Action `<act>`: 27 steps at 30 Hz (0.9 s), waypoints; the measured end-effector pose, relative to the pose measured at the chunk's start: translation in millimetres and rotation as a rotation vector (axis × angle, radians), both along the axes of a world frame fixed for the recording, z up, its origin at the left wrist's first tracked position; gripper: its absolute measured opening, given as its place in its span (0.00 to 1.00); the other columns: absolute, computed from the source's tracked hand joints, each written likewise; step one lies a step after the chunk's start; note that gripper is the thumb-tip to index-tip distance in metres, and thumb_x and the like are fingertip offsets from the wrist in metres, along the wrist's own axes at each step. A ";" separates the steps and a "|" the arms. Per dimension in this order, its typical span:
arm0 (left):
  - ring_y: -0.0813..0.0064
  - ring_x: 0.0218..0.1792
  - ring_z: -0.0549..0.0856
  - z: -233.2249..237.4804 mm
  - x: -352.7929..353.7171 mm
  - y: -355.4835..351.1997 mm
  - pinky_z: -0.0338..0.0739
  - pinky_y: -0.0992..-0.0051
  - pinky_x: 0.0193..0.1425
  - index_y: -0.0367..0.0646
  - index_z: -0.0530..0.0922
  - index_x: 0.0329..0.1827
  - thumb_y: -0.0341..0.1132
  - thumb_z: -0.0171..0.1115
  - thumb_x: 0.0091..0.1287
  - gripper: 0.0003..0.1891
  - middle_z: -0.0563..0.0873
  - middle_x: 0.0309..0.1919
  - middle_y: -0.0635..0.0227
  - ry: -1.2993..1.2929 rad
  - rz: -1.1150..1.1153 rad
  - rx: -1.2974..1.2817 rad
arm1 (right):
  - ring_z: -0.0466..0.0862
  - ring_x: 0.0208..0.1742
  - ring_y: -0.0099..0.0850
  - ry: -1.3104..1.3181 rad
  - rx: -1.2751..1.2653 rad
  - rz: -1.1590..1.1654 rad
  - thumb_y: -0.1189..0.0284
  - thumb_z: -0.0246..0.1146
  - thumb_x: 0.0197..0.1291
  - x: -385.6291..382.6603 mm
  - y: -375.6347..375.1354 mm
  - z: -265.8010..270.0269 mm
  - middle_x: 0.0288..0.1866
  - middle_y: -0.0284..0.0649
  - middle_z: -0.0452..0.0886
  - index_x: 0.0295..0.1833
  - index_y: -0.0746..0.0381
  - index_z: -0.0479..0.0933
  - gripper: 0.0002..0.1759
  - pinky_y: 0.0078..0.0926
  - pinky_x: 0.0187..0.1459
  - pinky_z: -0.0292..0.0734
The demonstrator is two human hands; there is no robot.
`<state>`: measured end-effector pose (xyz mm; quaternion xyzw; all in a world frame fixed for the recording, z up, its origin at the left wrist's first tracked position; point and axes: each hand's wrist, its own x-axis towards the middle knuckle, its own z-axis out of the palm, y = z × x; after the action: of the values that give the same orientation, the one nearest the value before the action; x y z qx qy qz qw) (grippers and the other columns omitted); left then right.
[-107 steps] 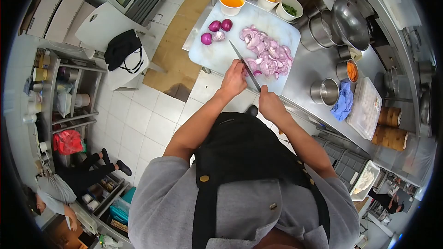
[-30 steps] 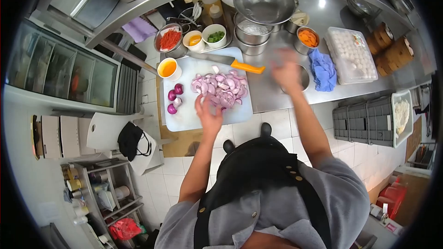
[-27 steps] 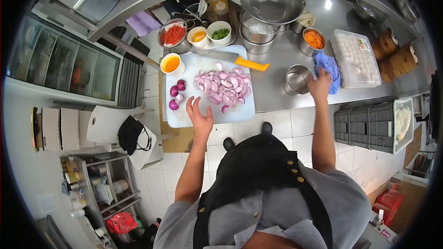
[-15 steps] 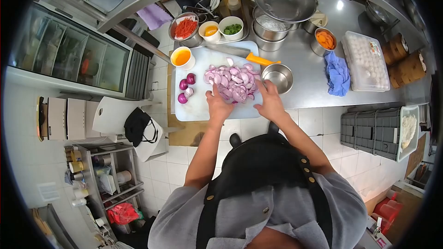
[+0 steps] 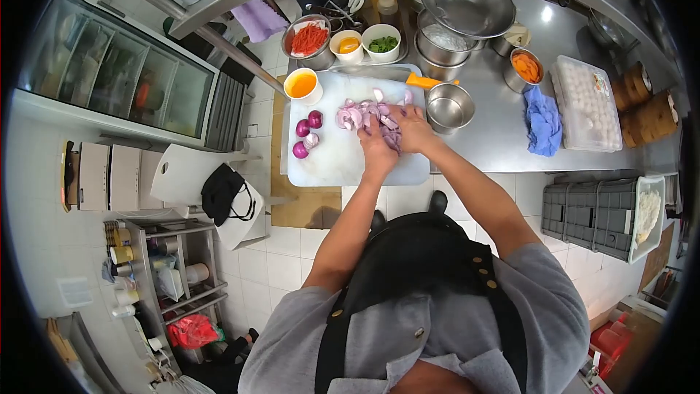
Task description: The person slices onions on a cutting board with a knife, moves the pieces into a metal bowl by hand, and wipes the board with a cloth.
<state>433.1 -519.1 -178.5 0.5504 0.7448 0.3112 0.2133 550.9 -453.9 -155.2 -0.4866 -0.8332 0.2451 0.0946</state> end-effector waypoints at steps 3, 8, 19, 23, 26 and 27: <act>0.42 0.61 0.70 -7.2 -1.0 3.1 0.67 0.59 0.67 0.40 0.61 0.72 0.26 0.74 0.42 0.49 0.63 0.61 0.40 -0.175 0.060 0.173 | 0.67 0.66 0.54 0.058 -0.066 0.046 0.78 0.71 0.35 -8.5 5.2 -4.5 0.67 0.54 0.65 0.72 0.55 0.63 0.51 0.42 0.65 0.69; 0.46 0.59 0.72 -7.7 -20.9 10.9 0.69 0.59 0.65 0.40 0.66 0.66 0.25 0.71 0.42 0.42 0.70 0.58 0.46 -0.193 0.015 0.237 | 0.69 0.68 0.47 0.374 -0.293 0.061 0.82 0.67 0.35 -24.2 13.1 -3.0 0.66 0.50 0.70 0.68 0.57 0.66 0.45 0.37 0.64 0.69; 0.49 0.53 0.77 80.4 11.6 35.4 0.71 0.59 0.60 0.39 0.73 0.59 0.28 0.70 0.44 0.34 0.77 0.48 0.49 -0.119 -0.025 0.331 | 0.79 0.59 0.42 0.538 -0.179 -0.041 0.79 0.66 0.40 5.4 30.7 59.3 0.58 0.48 0.79 0.61 0.61 0.72 0.36 0.33 0.58 0.73; 0.51 0.45 0.83 83.6 72.0 70.1 0.78 0.60 0.49 0.34 0.77 0.54 0.27 0.67 0.47 0.27 0.82 0.44 0.46 -0.199 -0.148 0.091 | 0.80 0.55 0.40 0.465 -0.328 -0.265 0.81 0.67 0.37 74.2 34.0 89.7 0.55 0.49 0.80 0.61 0.63 0.72 0.36 0.32 0.54 0.75; 0.54 0.37 0.88 88.5 89.7 114.7 0.82 0.62 0.37 0.32 0.79 0.49 0.27 0.66 0.48 0.22 0.85 0.37 0.45 -0.499 -0.365 -0.465 | 0.83 0.46 0.37 0.380 -0.462 -0.401 0.81 0.69 0.35 104.3 62.1 66.7 0.46 0.50 0.83 0.52 0.69 0.77 0.31 0.32 0.44 0.78; 0.54 0.37 0.88 83.4 93.9 128.8 0.82 0.62 0.37 0.32 0.79 0.49 0.27 0.66 0.48 0.22 0.85 0.37 0.45 -0.496 -0.379 -0.470 | 0.83 0.42 0.36 0.299 -0.551 -0.399 0.82 0.68 0.32 109.2 74.3 52.9 0.43 0.46 0.84 0.51 0.68 0.78 0.30 0.32 0.39 0.78</act>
<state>526.9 -390.3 -95.1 0.5225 0.6068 0.2109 0.5607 660.1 -379.6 -102.3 -0.6056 -0.6016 0.5052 0.1267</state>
